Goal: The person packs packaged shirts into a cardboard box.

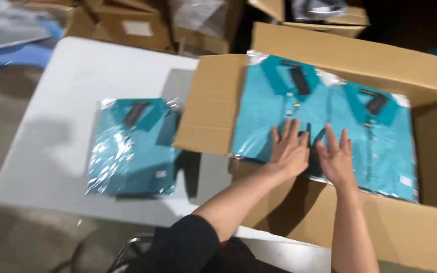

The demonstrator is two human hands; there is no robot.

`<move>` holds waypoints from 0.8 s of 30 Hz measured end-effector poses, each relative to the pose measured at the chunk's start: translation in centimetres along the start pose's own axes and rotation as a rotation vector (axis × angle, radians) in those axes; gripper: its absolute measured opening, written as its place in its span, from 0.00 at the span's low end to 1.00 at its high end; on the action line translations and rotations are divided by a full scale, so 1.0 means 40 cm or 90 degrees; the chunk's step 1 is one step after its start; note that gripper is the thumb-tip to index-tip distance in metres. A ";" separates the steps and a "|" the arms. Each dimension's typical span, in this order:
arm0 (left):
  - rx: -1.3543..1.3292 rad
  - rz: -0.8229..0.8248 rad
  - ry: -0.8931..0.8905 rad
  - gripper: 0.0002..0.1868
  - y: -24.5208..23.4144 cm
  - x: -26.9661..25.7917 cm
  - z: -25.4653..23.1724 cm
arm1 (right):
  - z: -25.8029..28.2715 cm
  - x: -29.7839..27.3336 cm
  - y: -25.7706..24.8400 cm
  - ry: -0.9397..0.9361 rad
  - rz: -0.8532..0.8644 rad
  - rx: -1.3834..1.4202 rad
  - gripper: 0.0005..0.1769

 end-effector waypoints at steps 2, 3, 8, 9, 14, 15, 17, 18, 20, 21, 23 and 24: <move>-0.011 -0.014 0.003 0.29 0.021 0.012 0.052 | 0.050 0.005 0.052 -0.131 -0.018 -0.023 0.31; -0.026 -0.017 0.037 0.30 0.035 0.017 0.068 | 0.077 -0.007 0.071 -0.238 -0.059 -0.037 0.29; 0.076 0.022 0.178 0.24 0.014 0.013 0.143 | 0.078 0.004 0.109 -0.052 -0.019 -0.093 0.33; 0.054 0.019 0.193 0.18 -0.022 -0.009 0.143 | 0.082 -0.002 0.096 -0.081 -0.106 -0.126 0.31; -0.043 -0.196 0.200 0.21 -0.302 -0.293 0.280 | 0.450 -0.181 0.113 -0.443 -0.362 -0.060 0.29; -0.085 -0.236 0.181 0.21 -0.366 -0.363 0.314 | 0.545 -0.233 0.136 -0.478 -0.345 -0.010 0.28; -0.003 -0.249 0.067 0.15 -0.424 -0.457 0.428 | 0.695 -0.289 0.238 -0.517 -0.301 0.012 0.28; 0.081 -0.260 -0.045 0.09 -0.457 -0.504 0.496 | 0.774 -0.318 0.292 -0.557 -0.260 0.036 0.27; 0.125 -0.312 -0.096 0.10 -0.491 -0.578 0.615 | 0.851 -0.303 0.450 -0.587 -0.184 0.053 0.30; 0.172 -0.365 -0.148 0.11 -0.512 -0.619 0.677 | 0.889 -0.295 0.535 -0.619 -0.109 0.072 0.32; 0.168 -0.301 -0.282 0.21 -0.501 -0.660 0.803 | 0.918 -0.261 0.665 -0.533 0.014 0.033 0.34; 0.166 -0.237 -0.415 0.32 -0.491 -0.687 0.879 | 0.924 -0.240 0.743 -0.447 0.132 -0.003 0.37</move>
Point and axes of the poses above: each hand's wrist, its own x-axis towards the middle knuckle, its own y-axis out of the palm, z = x × y, the point moved 6 cm from there along x, towards the middle knuckle, and after that the axes turned 6 degrees about z, right-handed, at the moved point
